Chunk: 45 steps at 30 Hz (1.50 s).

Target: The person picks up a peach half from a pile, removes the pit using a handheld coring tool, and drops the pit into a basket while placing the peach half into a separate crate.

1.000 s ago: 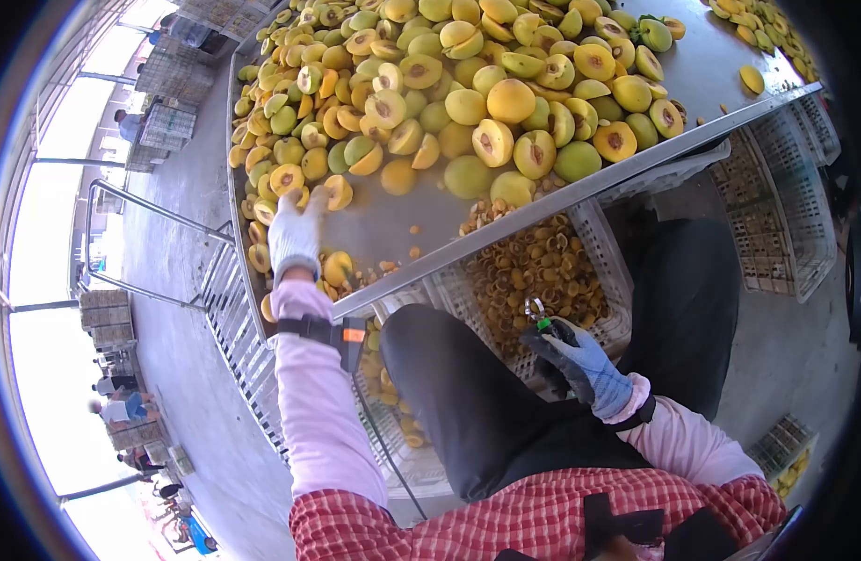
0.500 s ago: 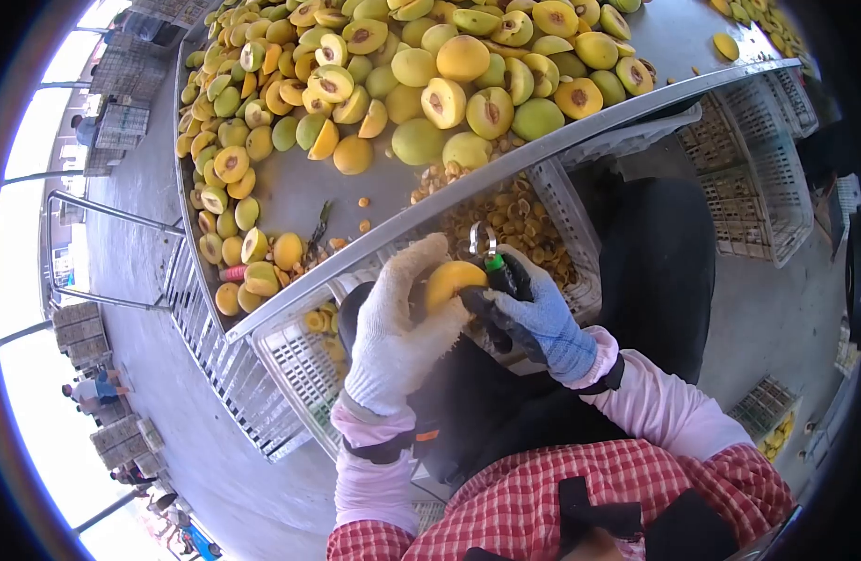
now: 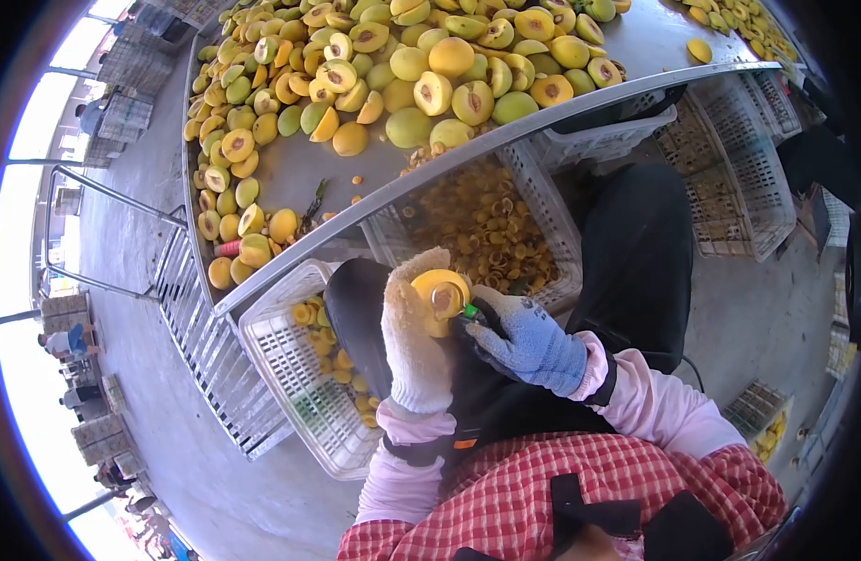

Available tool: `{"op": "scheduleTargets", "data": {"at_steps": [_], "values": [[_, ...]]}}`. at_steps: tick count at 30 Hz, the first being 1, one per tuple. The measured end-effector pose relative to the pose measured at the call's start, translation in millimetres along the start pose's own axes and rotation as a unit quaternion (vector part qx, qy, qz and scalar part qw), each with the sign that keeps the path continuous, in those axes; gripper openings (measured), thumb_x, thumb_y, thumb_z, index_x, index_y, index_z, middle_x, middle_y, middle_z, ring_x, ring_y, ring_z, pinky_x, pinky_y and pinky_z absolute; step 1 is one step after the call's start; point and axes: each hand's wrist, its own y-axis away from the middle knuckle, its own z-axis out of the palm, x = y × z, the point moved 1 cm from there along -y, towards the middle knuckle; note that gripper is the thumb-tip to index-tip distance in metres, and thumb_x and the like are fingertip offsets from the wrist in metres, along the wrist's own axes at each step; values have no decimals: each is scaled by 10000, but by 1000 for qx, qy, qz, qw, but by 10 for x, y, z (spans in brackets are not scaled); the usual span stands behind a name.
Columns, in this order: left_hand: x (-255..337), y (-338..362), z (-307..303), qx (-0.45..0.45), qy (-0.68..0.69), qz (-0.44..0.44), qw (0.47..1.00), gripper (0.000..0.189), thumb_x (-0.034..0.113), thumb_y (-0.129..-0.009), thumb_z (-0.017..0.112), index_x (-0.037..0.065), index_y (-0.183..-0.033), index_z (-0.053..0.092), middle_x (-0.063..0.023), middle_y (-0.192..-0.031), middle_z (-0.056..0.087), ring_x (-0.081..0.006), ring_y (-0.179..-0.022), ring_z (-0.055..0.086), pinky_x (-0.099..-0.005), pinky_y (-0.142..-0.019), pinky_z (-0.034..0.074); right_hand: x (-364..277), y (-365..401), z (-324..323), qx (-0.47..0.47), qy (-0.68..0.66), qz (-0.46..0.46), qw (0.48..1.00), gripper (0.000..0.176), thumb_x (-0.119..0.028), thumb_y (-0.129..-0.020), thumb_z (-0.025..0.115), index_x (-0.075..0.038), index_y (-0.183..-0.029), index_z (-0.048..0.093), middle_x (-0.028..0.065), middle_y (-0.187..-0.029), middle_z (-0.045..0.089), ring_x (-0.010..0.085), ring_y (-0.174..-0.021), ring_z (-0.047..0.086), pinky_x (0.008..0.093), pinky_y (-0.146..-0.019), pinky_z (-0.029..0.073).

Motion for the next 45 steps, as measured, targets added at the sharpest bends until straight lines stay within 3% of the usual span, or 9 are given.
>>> {"op": "scheduleTargets", "data": {"at_steps": [9,17,21,23,28,29,32,35,45], "values": [[95,32,140,-52,-165,39,984,319,245,-980,499,-20,-1093,636,-88,-1041,646,-140,-896,586,-266,-817,463,54,195,57,-101,-354,200,908,335,-345,-1008,534,-18,-1039,600,38,-666,598,137,-501,560,252,-454,443],[-147,-36,64,-144,-31,-97,984,410,337,-971,511,-21,-1144,609,-116,-993,653,-160,-849,598,-289,-750,485,239,334,201,-298,-809,266,431,491,-485,-1027,411,-30,-939,575,34,-604,488,76,-370,399,198,-319,352],[-285,91,282,87,191,-147,967,616,571,-965,438,-6,-1101,604,-109,-929,652,-188,-751,615,-274,-652,501,314,278,61,-279,-778,192,529,505,-471,-1039,384,-25,-957,605,32,-596,484,77,-376,396,190,-307,352],[-444,14,-205,-105,311,-205,922,564,531,-987,405,14,-1079,610,-97,-878,660,-154,-641,603,-253,-538,486,393,135,-119,-254,-804,158,515,516,-477,-1038,381,-19,-969,608,29,-611,483,74,-382,392,190,-308,338],[209,48,-643,193,-187,130,954,463,435,-989,475,14,-1098,635,-131,-953,663,-183,-798,632,-306,-744,522,575,232,-4,-269,-723,319,551,501,-473,-1034,399,-21,-970,605,13,-582,451,63,-386,358,187,-313,309],[426,36,-949,214,-299,141,919,465,435,-982,479,14,-1086,646,-154,-995,667,-203,-830,643,-322,-765,520,526,206,-39,-266,-719,320,557,502,-473,-1034,397,-22,-966,606,16,-584,457,62,-386,360,187,-313,310],[975,-131,-1348,142,-860,-140,470,419,385,-895,596,64,-1154,665,-210,-1073,665,-285,-947,664,-368,-819,508,546,160,-44,-282,-702,298,582,503,-470,-1037,389,-22,-983,612,35,-615,499,64,-387,374,186,-315,318],[1202,-621,-854,149,-642,8,752,448,417,-867,617,39,-1098,681,-200,-1043,686,-331,-951,661,-407,-834,495,593,31,69,-312,-750,288,507,498,-461,-1040,386,-20,-1005,614,39,-630,513,65,-389,379,181,-317,324],[696,-2510,-111,4,-789,84,608,581,446,-789,635,91,-1247,588,-278,-1256,525,-420,-1109,581,-444,-937,474,756,-167,-51,-160,-745,379,526,482,-442,-1037,418,-3,-1010,615,26,-653,548,56,-414,402,191,-312,294]]}}
